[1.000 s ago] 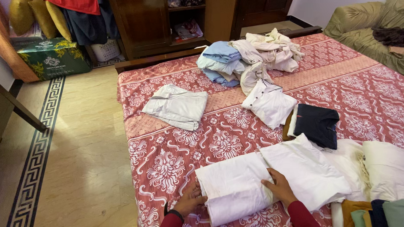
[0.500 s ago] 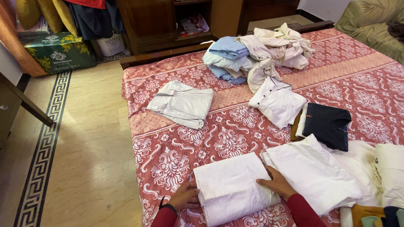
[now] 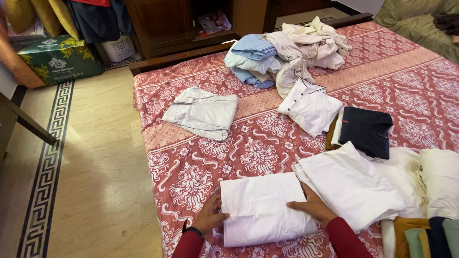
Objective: The person folds white garments by hand on a bed, smoothing the fabric, aligning edges, and stacking the folded items with other laundry.
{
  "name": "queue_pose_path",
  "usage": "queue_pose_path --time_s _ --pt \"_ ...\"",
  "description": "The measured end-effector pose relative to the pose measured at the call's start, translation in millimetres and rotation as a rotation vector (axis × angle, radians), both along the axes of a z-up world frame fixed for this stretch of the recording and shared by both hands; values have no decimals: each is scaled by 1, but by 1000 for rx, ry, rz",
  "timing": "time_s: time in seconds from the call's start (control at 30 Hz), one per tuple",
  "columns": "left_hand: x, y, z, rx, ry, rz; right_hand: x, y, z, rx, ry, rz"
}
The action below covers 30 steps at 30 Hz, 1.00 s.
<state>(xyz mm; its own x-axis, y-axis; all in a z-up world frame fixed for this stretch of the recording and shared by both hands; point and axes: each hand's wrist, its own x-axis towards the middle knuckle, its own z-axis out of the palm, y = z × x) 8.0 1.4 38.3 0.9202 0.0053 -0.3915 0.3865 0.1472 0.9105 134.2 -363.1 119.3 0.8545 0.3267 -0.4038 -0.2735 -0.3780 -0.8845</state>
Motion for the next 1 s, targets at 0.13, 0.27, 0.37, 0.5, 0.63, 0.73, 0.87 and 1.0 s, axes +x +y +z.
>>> queue_pose_path --time_s 0.13,0.27,0.37,0.5,0.63,0.73,0.87,1.0 --pt "15 -7 -14 13 -167 -78 -31 -19 32 -21 -31 52" --pt "35 -38 1 -142 -126 -97 -54 -58 49 16 99 -158" --pt "51 -70 21 -196 -183 -226 -76 -100 53 -9 176 -282" --pt "68 -117 21 -255 -313 -351 -109 -159 40 -35 137 -366" --pt "80 -157 -12 -123 -290 -353 -124 -200 14 -168 305 -433" --pt "81 -175 -26 141 -495 -257 -117 -212 -24 -181 308 -432" --pt "54 -162 12 678 -186 -353 -107 -206 -26 -542 -586 -363" --pt "44 -141 23 769 -119 -465 -88 -168 4 -588 -503 -260"
